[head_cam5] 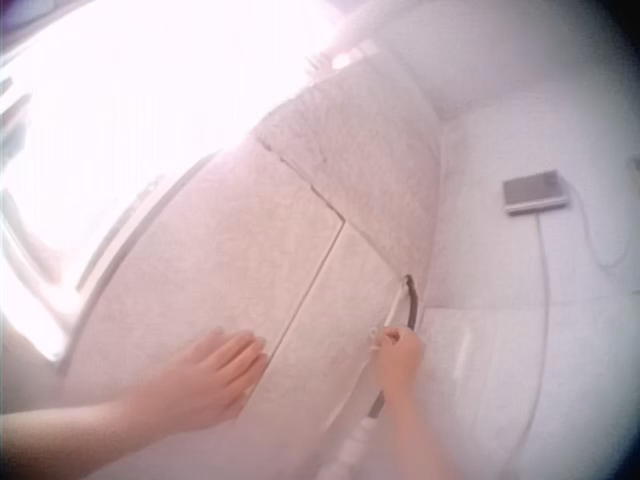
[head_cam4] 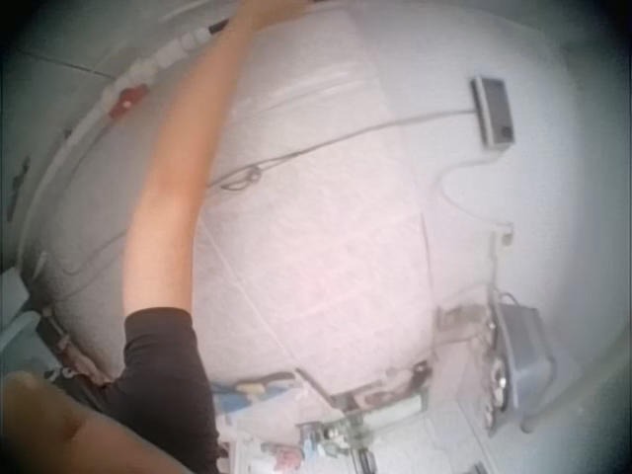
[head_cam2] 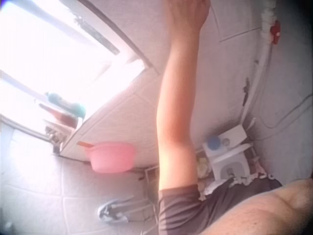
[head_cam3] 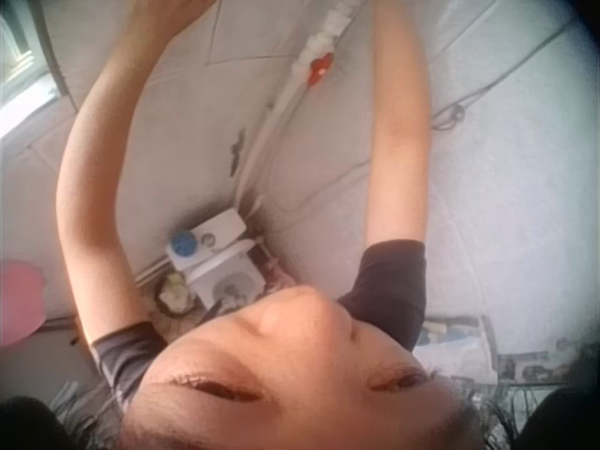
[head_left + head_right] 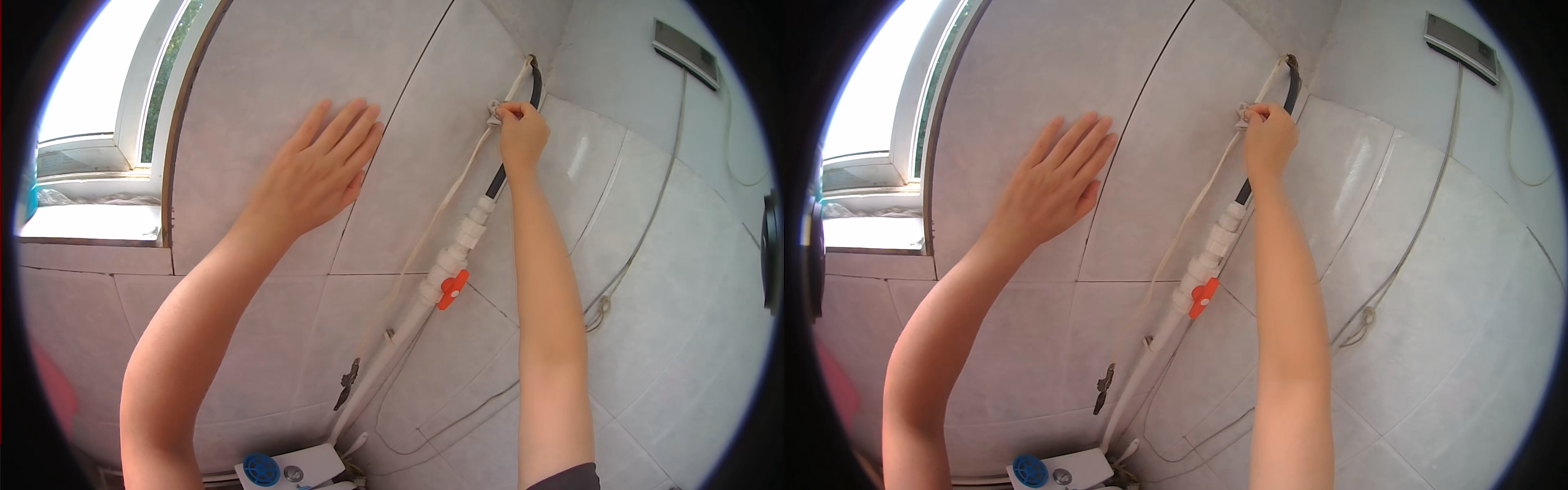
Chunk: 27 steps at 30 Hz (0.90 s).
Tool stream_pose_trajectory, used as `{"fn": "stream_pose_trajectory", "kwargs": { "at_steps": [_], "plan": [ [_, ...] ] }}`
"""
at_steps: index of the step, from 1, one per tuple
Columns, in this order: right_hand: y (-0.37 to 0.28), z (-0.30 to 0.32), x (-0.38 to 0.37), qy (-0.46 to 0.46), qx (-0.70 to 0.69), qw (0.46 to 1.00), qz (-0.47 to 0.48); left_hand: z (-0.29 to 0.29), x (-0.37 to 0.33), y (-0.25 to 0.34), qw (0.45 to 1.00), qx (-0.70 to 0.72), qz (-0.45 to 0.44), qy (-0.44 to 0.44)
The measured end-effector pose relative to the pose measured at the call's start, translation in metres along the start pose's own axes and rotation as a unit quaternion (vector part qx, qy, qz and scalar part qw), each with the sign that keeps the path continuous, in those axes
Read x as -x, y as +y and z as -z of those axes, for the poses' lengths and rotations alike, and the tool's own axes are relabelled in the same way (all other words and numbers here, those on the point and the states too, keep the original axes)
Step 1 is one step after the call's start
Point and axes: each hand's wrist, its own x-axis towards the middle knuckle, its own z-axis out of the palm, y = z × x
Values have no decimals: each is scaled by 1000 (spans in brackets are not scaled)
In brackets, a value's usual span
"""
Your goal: The person wipes down bathroom tiles, a windowsill, and a water pipe using a cloth and a wet wipe.
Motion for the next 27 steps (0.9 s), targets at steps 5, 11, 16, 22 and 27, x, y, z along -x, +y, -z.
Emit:
{"fn": "stream_pose_trajectory", "kwargs": {
  "at_steps": [5,11,16,22,27],
  "plan": [
    [-1,-6,13,5,12,1000,-24,-3,1,0,1000,-3,2,0],
    [-7,-6,56,-22,45,998,-29,-6,2,-1,1000,-3,1,12],
    [-17,-3,72,-41,87,995,17,-5,2,-2,1000,1,1,11],
    [-24,0,99,-77,122,988,46,-3,1,-1,1000,-1,1,14],
    [-33,6,118,-169,172,970,41,-2,1,-1,1000,3,0,10]
  ]
}}
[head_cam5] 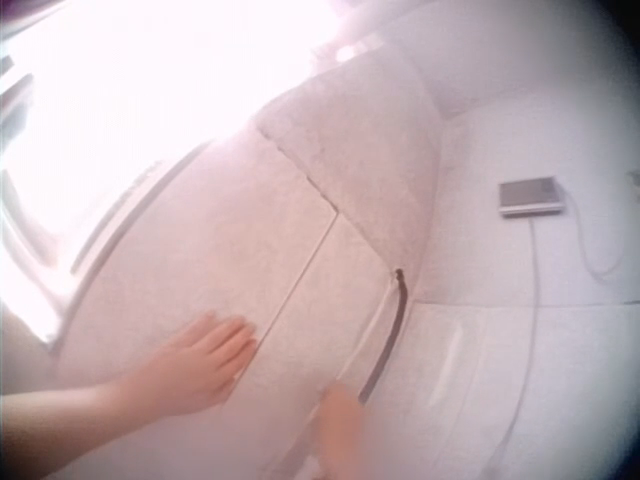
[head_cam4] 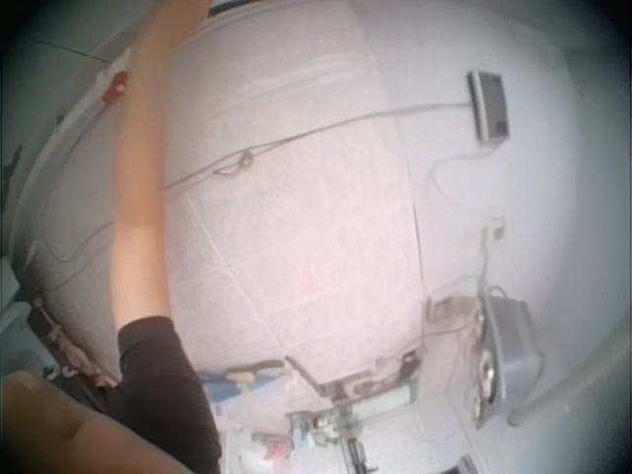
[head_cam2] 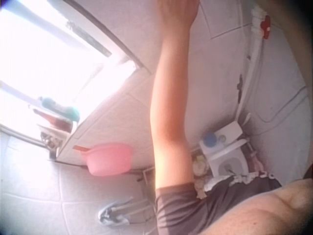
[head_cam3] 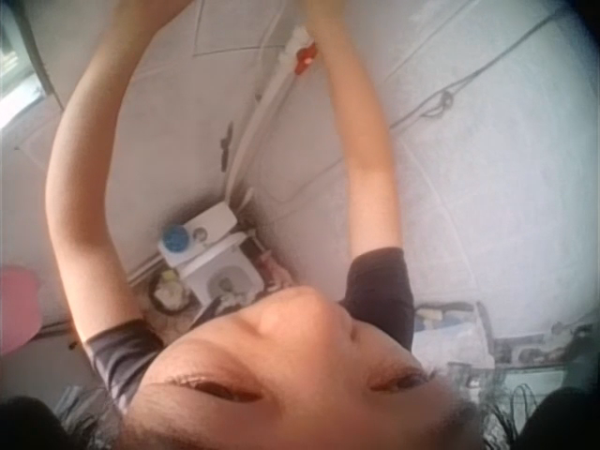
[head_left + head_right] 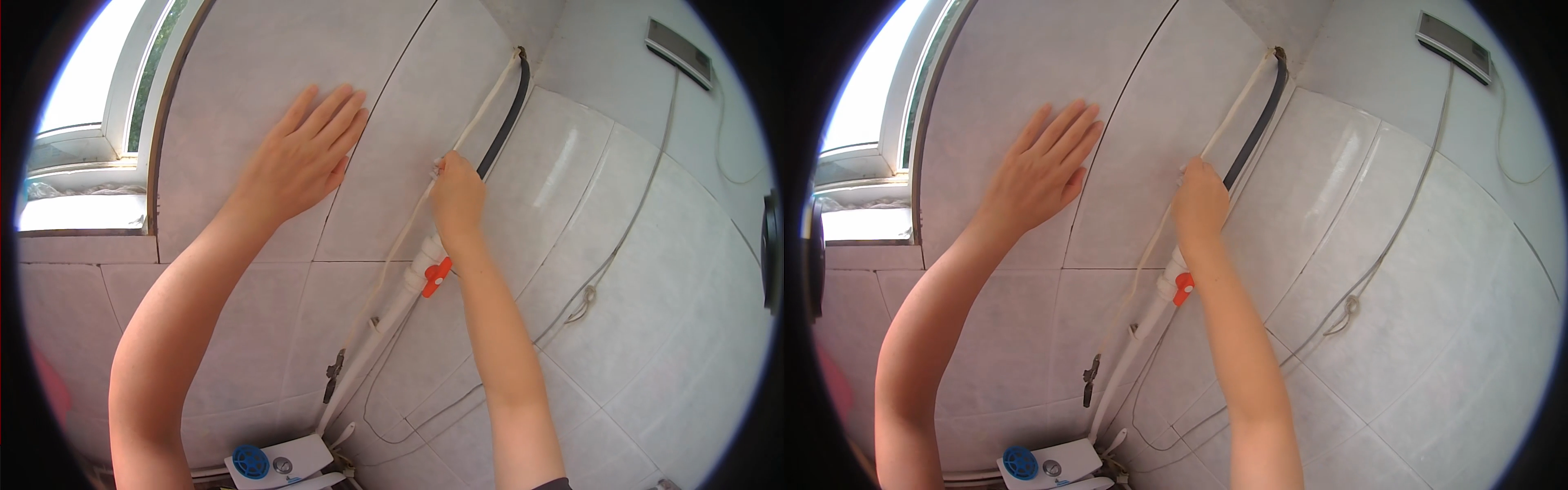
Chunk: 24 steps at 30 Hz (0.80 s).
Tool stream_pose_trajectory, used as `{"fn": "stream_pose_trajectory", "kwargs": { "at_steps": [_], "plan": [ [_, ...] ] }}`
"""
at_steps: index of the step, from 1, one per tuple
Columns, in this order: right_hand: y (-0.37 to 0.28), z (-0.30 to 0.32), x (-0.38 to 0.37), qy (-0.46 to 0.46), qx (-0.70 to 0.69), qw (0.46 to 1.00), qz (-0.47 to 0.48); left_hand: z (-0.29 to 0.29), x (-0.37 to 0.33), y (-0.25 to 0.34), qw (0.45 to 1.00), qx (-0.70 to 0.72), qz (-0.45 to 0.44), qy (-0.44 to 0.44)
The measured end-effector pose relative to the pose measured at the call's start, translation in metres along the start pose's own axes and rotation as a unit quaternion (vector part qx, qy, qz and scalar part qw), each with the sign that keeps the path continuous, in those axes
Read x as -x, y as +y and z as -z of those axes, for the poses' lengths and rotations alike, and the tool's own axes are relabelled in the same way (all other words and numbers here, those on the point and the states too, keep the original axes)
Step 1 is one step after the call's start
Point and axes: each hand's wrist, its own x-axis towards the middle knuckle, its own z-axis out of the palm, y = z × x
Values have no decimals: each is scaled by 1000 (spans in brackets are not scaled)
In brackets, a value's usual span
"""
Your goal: The person wipes down bathroom tiles, a windowsill, and a water pipe using a cloth and a wet wipe.
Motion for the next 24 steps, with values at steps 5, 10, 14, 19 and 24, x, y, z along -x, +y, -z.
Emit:
{"fn": "stream_pose_trajectory", "kwargs": {
  "at_steps": [5,10,14,19,24],
  "plan": [
    [-12,1,24,-42,98,992,68,2,0,1,1000,4,-1,2],
    [-21,-12,47,-66,174,977,107,1,1,1,1000,8,-1,-2],
    [-29,-11,65,-105,168,976,85,2,-1,-2,1000,-1,-4,-4],
    [-17,-8,95,-132,33,988,68,-3,0,-1,1000,8,-3,-8],
    [-19,39,106,-173,-360,898,-185,0,1,0,1000,-3,-3,-10]
  ]
}}
